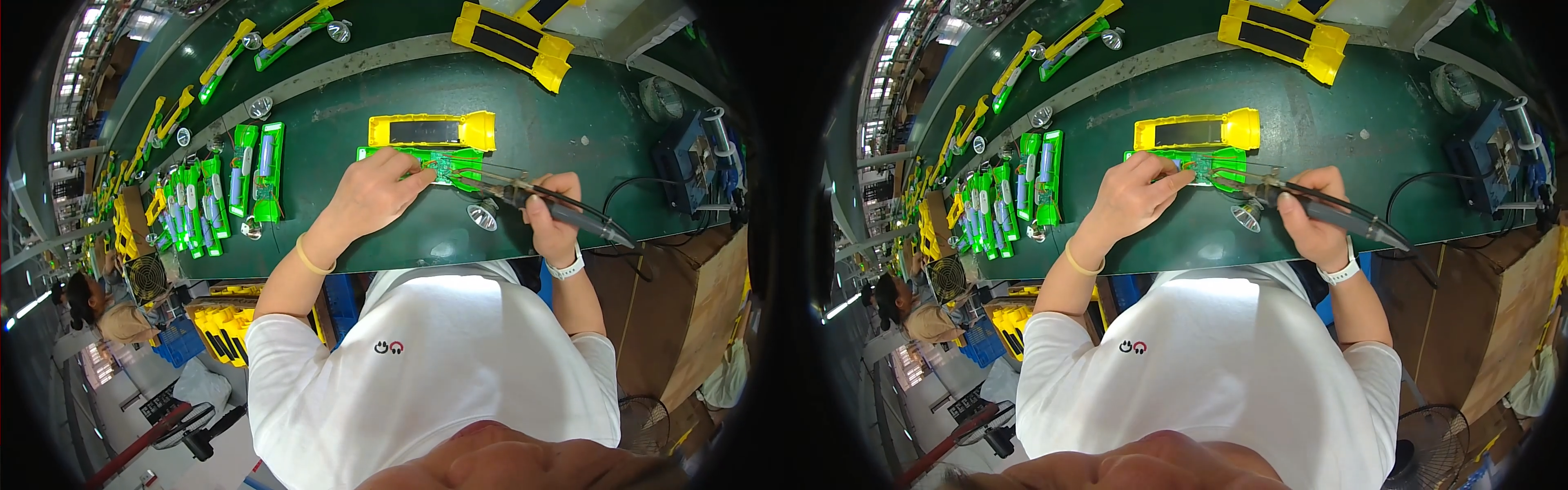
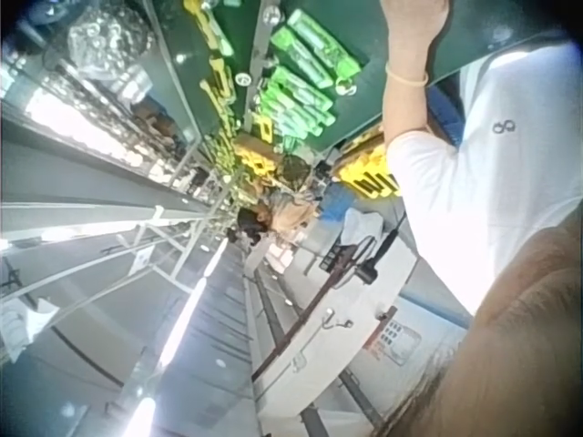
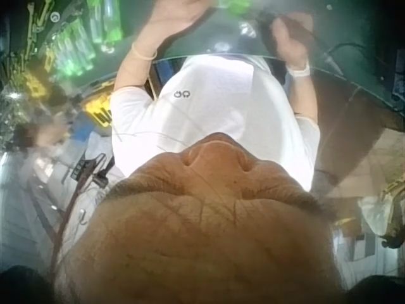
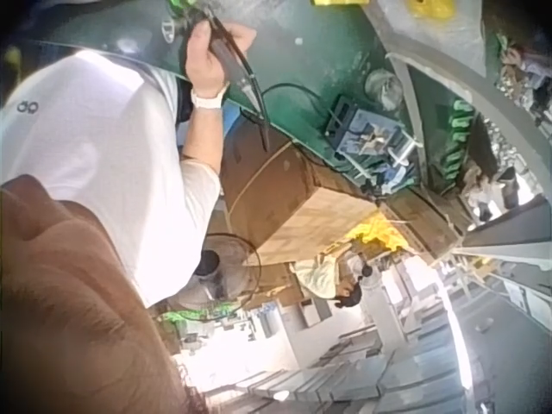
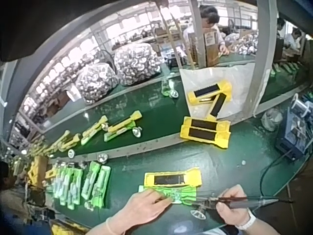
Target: Soldering wires and assembling components for solar-powered flashlights on a production line.
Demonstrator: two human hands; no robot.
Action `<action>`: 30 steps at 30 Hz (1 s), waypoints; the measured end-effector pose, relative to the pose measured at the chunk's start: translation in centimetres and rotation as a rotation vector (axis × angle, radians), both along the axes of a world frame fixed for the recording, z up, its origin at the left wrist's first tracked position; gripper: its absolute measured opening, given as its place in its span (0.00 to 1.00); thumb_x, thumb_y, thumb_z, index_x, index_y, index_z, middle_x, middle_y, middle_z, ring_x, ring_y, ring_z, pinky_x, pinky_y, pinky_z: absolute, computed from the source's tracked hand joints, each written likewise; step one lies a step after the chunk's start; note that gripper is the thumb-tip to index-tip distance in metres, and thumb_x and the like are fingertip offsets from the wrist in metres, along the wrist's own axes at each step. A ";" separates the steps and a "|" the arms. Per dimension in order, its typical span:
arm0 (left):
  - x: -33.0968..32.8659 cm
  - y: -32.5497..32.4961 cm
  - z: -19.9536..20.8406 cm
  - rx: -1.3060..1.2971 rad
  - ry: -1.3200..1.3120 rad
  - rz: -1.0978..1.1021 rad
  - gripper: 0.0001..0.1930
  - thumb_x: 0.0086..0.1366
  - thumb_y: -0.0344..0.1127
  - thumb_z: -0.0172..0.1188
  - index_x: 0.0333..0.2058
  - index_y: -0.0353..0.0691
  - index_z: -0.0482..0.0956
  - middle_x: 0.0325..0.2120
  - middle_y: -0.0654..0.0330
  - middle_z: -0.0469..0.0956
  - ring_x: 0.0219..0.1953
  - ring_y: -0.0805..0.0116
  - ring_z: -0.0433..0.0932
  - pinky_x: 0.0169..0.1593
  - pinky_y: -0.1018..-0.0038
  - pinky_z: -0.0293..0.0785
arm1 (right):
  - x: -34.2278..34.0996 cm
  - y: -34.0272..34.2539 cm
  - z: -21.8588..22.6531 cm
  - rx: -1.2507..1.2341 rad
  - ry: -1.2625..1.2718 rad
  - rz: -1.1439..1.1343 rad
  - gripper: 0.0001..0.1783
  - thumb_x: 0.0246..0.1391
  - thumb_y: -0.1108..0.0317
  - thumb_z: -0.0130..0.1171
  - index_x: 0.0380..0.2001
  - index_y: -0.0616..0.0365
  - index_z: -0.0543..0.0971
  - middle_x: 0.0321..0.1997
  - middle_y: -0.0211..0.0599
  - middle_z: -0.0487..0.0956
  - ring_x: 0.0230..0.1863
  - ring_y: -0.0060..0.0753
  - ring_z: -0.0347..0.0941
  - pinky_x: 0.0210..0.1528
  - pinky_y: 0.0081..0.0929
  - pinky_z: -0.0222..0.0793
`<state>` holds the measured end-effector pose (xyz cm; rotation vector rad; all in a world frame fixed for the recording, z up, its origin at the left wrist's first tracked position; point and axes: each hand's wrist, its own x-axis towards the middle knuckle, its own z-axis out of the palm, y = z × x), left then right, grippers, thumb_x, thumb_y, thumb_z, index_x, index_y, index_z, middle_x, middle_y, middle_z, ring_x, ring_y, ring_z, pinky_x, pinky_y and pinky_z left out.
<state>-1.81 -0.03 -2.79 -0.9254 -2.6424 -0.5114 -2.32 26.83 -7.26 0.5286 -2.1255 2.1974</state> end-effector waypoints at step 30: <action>-2.2 3.9 1.5 0.265 -0.068 0.061 0.12 0.45 0.30 0.64 0.33 0.43 0.80 0.30 0.59 0.74 0.33 0.59 0.72 0.38 0.68 0.69 | -2.6 1.9 2.0 -0.442 -0.031 -0.335 0.09 0.57 0.64 0.50 0.34 0.59 0.66 0.21 0.35 0.69 0.16 0.20 0.61 0.18 0.15 0.57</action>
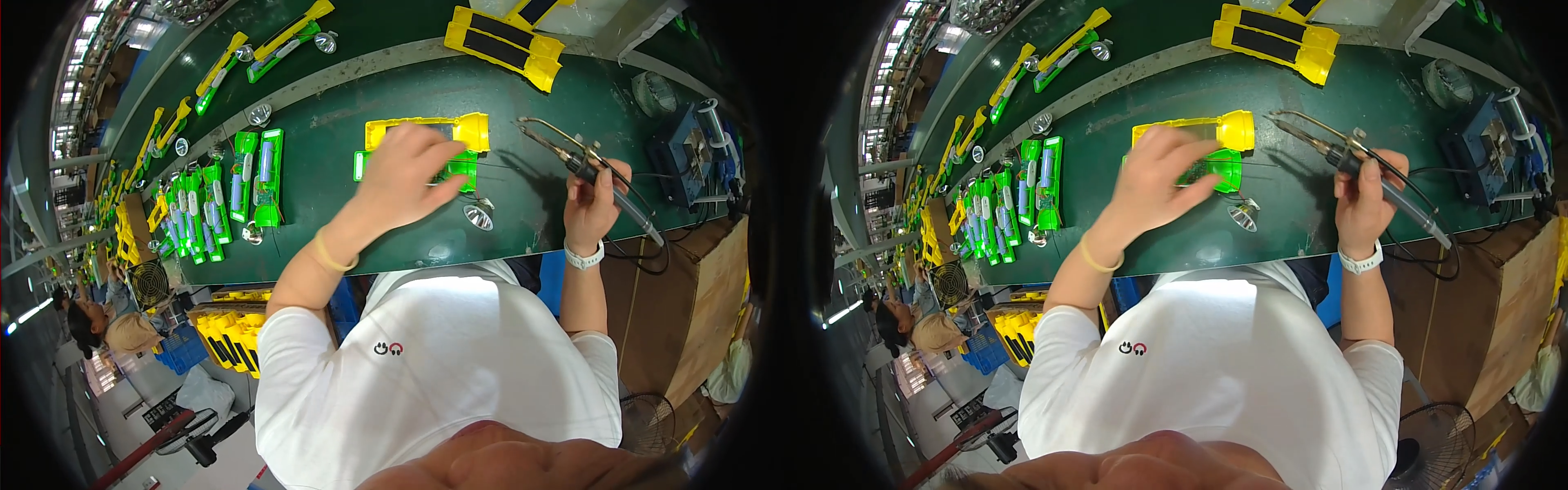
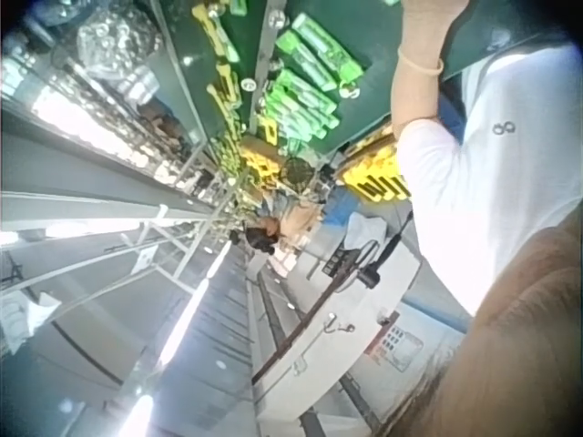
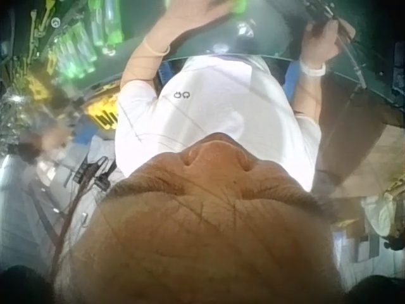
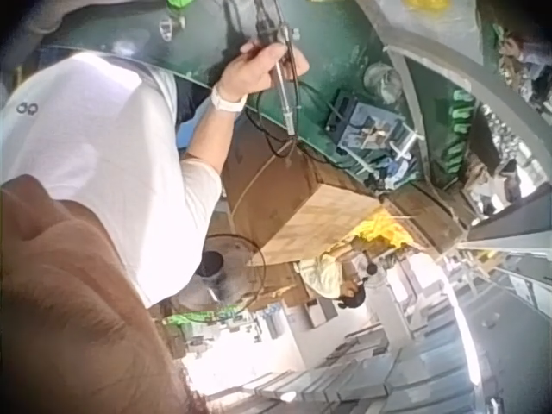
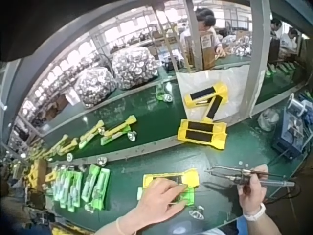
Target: Soldering wires and assembling components for solar-powered flashlights on a production line.
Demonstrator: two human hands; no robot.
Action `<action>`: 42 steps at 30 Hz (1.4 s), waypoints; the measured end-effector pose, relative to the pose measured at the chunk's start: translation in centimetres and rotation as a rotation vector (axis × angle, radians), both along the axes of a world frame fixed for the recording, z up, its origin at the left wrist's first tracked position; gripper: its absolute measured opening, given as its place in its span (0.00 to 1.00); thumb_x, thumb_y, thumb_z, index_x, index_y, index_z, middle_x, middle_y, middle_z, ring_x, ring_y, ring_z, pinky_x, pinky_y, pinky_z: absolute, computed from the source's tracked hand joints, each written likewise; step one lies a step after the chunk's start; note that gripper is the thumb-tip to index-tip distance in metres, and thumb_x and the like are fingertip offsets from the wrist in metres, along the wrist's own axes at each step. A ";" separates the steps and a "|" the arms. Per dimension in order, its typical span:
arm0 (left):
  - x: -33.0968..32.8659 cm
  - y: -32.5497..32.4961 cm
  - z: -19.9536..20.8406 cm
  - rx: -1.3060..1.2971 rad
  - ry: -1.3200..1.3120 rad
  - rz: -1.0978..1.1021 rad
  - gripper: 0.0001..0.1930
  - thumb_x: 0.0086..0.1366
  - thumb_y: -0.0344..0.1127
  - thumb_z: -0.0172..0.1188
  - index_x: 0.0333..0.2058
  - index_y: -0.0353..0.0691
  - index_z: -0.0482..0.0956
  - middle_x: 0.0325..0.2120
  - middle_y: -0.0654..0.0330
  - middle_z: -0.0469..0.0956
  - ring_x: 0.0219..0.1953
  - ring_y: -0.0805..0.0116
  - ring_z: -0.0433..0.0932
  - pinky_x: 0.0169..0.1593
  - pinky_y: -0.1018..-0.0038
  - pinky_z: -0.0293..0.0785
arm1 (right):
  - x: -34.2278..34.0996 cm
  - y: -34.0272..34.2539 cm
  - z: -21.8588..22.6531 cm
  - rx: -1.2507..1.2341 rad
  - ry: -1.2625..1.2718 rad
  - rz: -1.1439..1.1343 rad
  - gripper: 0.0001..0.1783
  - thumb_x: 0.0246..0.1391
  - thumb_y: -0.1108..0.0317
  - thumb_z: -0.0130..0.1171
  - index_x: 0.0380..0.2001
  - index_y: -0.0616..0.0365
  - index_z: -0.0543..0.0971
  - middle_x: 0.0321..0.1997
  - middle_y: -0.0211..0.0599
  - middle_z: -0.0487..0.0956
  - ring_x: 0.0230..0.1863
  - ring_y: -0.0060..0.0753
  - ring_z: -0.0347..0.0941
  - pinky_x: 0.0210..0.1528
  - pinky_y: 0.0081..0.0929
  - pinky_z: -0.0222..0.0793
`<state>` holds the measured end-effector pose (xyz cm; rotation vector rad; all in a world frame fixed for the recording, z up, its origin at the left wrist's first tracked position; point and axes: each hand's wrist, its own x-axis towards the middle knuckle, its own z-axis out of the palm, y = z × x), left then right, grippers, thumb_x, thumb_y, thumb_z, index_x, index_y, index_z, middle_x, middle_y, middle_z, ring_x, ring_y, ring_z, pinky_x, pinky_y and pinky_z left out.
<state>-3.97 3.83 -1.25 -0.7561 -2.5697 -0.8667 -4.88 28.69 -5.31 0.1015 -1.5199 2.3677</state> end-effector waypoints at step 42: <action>-1.9 -0.5 -1.1 -0.372 -0.282 0.088 0.04 0.44 0.27 0.60 0.23 0.41 0.76 0.18 0.59 0.70 0.24 0.60 0.74 0.27 0.67 0.71 | -3.4 -2.2 -2.7 0.541 -0.070 0.491 0.12 0.51 0.68 0.59 0.29 0.58 0.65 0.22 0.24 0.67 0.24 0.13 0.58 0.26 0.16 0.55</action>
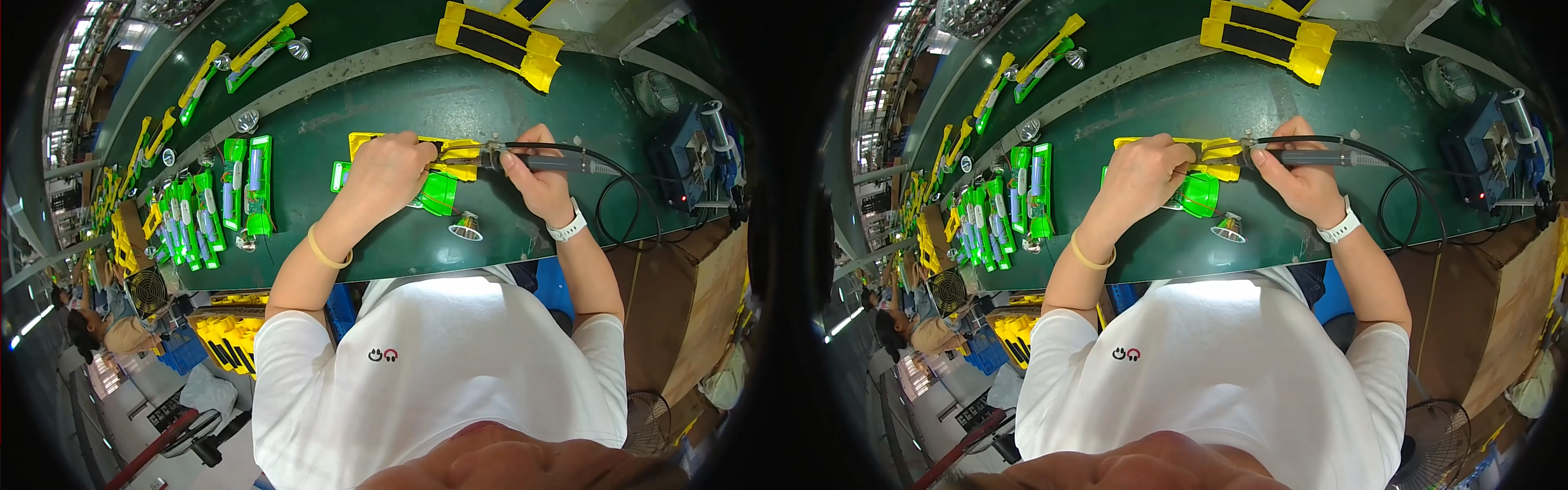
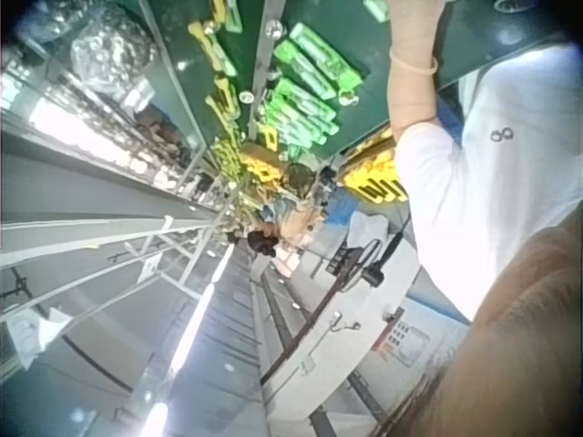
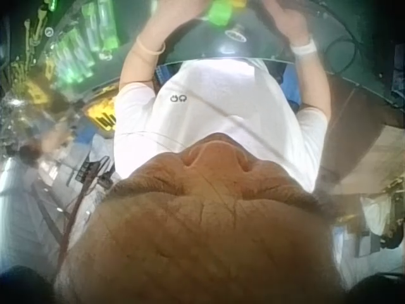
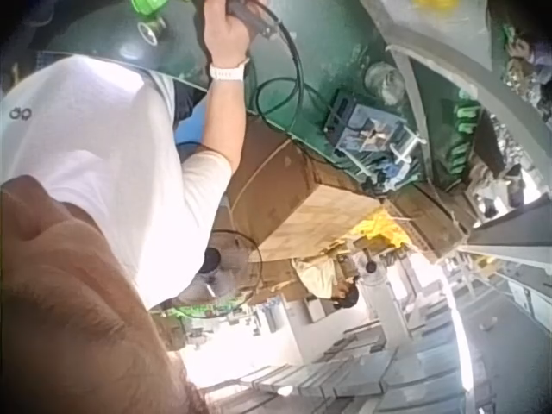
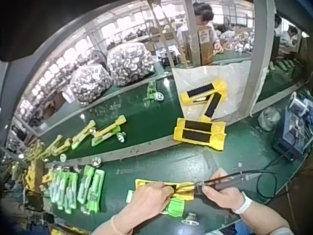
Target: Soldering wires and assembling components for solar-powered flashlights on a production line.
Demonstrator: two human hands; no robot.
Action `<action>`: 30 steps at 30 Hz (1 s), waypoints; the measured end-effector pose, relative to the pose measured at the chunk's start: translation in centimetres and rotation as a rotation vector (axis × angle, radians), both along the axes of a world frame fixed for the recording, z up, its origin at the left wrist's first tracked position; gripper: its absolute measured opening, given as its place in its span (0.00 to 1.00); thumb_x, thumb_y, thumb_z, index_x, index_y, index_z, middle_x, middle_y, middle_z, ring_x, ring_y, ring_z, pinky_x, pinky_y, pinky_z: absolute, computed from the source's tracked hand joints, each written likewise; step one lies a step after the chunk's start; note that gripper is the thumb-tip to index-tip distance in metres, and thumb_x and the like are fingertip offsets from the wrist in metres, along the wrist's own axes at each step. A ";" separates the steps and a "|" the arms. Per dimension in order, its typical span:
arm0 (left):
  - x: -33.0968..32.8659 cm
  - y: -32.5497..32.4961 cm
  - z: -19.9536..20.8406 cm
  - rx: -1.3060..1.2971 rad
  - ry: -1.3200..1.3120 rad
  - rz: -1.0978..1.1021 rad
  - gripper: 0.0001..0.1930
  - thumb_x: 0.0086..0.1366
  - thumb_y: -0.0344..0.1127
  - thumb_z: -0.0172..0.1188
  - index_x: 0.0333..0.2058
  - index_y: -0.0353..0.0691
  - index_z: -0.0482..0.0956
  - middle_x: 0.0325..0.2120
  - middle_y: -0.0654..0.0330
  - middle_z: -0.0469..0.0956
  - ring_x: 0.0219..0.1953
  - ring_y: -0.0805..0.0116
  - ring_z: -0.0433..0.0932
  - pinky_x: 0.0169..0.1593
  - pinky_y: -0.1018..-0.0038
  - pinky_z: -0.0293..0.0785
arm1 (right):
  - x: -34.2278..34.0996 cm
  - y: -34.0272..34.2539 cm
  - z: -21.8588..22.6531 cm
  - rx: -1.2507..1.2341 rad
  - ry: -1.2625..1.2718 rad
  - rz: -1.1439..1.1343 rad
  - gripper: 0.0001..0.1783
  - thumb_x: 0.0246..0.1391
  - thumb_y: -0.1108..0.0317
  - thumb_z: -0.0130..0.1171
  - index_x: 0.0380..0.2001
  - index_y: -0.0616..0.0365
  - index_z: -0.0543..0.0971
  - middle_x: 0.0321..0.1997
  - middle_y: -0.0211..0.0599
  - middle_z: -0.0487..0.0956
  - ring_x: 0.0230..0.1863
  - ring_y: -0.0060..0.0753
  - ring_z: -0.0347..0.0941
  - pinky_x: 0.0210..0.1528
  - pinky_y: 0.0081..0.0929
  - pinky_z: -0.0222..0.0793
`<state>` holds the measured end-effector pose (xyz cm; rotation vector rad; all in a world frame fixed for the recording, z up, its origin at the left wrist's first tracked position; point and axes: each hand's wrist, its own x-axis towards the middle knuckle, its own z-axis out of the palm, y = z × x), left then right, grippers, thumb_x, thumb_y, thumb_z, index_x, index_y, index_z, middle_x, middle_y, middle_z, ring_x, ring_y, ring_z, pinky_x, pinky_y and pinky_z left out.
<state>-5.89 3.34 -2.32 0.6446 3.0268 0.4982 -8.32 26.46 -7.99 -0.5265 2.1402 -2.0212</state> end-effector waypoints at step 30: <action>2.7 -2.8 3.6 0.842 -0.399 0.311 0.06 0.55 0.25 0.59 0.32 0.35 0.74 0.27 0.57 0.77 0.28 0.68 0.78 0.32 0.75 0.74 | -0.5 -3.3 1.0 -0.461 -0.226 -0.060 0.13 0.59 0.67 0.49 0.41 0.60 0.59 0.37 0.40 0.69 0.40 0.41 0.77 0.37 0.29 0.77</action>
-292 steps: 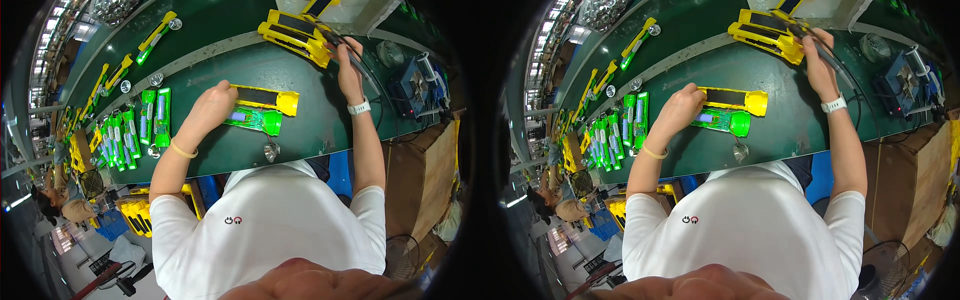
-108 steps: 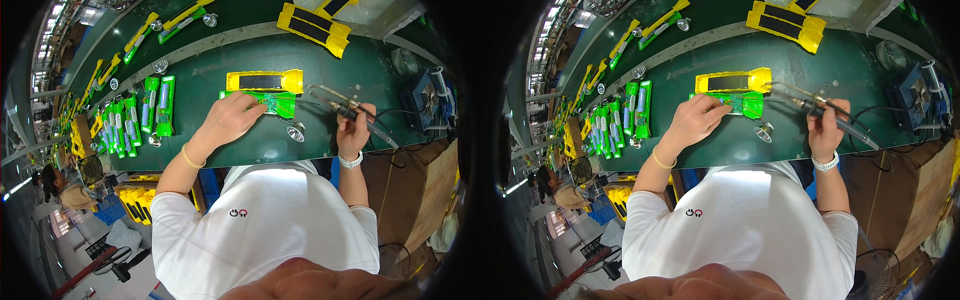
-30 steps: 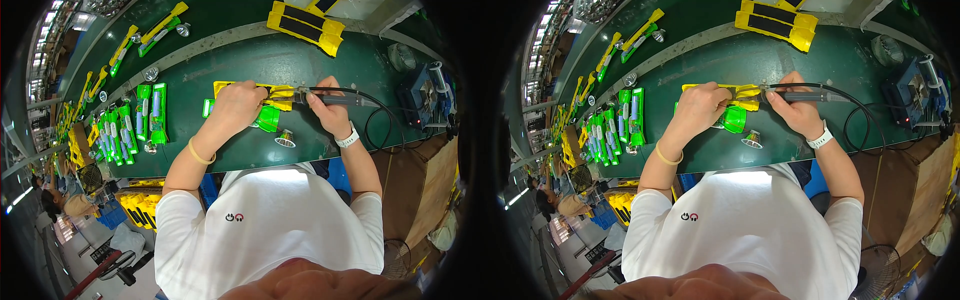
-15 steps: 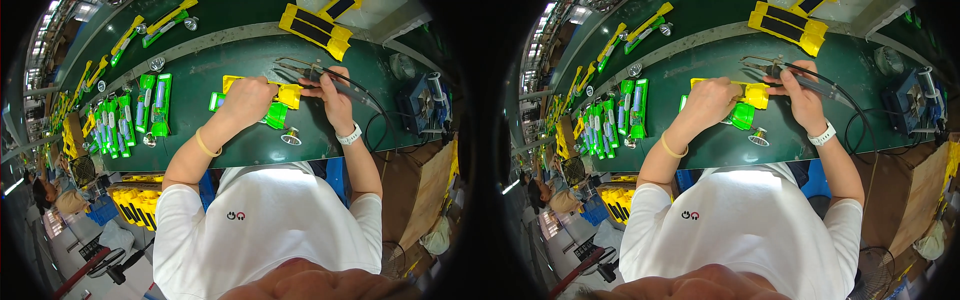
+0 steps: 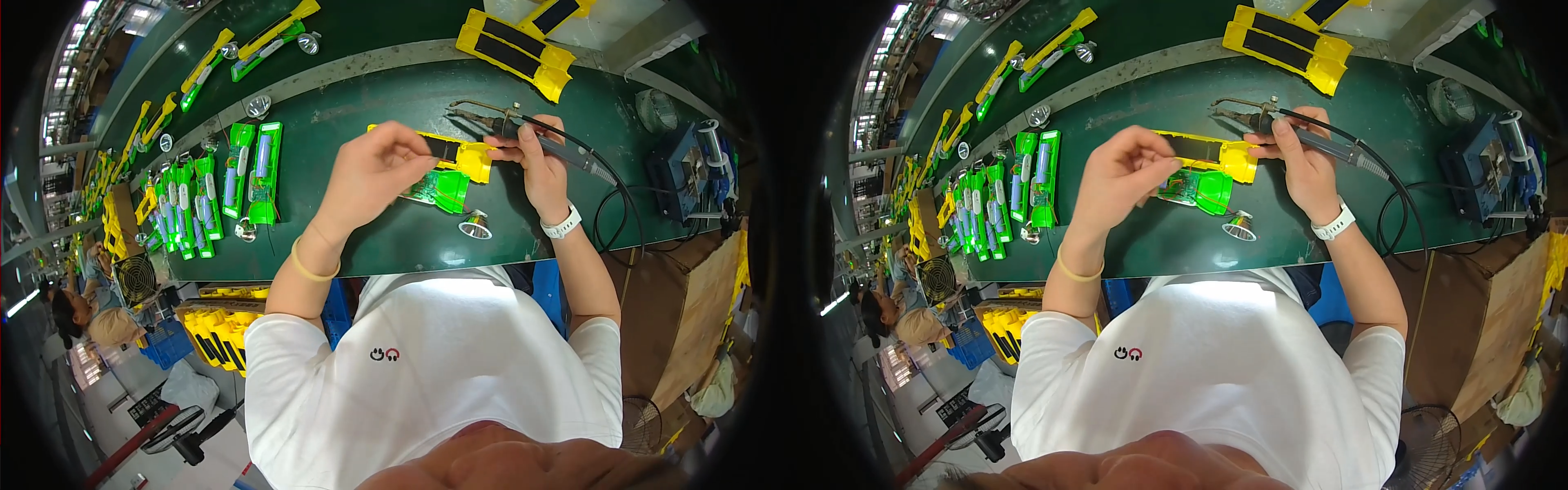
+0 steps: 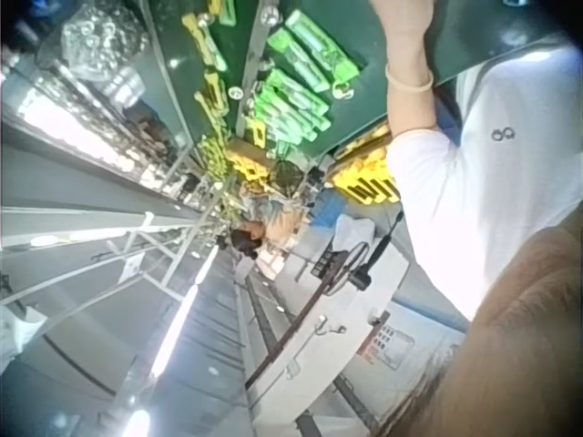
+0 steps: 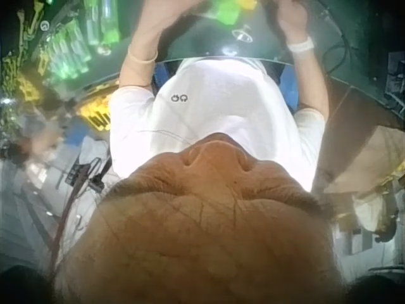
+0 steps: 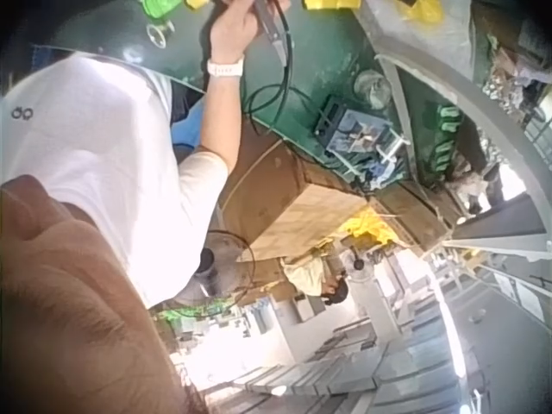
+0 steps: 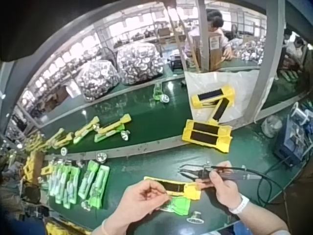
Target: Soldering wires and assembling components for solar-powered flashlights on a production line.
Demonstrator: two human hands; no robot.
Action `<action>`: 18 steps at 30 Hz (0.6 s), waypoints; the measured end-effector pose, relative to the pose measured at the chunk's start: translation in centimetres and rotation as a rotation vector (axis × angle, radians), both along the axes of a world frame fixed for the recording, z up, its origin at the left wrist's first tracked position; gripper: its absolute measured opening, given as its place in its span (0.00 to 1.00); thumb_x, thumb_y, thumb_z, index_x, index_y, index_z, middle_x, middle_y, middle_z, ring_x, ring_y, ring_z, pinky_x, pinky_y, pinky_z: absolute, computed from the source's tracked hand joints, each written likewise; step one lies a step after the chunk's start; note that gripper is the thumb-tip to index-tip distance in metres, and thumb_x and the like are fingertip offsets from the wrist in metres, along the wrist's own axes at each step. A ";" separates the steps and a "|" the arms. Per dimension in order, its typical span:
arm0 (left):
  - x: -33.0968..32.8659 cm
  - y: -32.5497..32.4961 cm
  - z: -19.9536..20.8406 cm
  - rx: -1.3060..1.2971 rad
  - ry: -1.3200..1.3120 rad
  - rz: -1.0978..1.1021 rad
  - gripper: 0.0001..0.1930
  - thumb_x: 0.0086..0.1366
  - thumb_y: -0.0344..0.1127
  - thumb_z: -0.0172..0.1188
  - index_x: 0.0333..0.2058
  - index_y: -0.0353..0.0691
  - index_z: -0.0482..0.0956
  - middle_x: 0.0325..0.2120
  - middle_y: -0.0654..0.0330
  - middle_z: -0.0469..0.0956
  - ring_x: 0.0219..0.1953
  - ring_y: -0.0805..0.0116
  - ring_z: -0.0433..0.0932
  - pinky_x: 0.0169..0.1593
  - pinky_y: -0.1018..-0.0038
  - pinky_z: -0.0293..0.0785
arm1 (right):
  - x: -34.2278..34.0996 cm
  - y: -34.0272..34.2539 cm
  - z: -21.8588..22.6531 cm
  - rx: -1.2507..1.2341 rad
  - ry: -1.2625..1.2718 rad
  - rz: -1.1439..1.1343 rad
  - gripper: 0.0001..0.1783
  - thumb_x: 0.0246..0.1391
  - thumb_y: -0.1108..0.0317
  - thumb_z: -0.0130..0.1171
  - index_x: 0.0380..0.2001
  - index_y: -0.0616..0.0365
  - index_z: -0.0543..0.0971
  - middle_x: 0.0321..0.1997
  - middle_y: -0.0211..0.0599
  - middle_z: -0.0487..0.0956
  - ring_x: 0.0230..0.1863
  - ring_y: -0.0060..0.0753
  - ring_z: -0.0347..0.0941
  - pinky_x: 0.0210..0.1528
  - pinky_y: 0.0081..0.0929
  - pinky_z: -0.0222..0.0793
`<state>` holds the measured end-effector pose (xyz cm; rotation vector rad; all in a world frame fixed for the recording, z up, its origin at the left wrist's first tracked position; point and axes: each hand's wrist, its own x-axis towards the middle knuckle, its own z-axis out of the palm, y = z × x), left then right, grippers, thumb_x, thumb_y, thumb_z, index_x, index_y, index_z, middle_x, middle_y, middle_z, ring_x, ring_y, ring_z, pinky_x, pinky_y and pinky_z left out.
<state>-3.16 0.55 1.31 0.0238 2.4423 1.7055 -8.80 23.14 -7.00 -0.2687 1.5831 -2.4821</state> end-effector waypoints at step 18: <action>-1.9 -4.9 -3.6 -0.667 0.374 -0.085 0.03 0.50 0.27 0.60 0.25 0.40 0.80 0.23 0.56 0.72 0.28 0.58 0.74 0.34 0.68 0.72 | 2.4 -4.7 0.7 0.132 0.003 0.025 0.13 0.52 0.74 0.58 0.36 0.60 0.63 0.29 0.29 0.69 0.25 0.14 0.67 0.22 0.12 0.64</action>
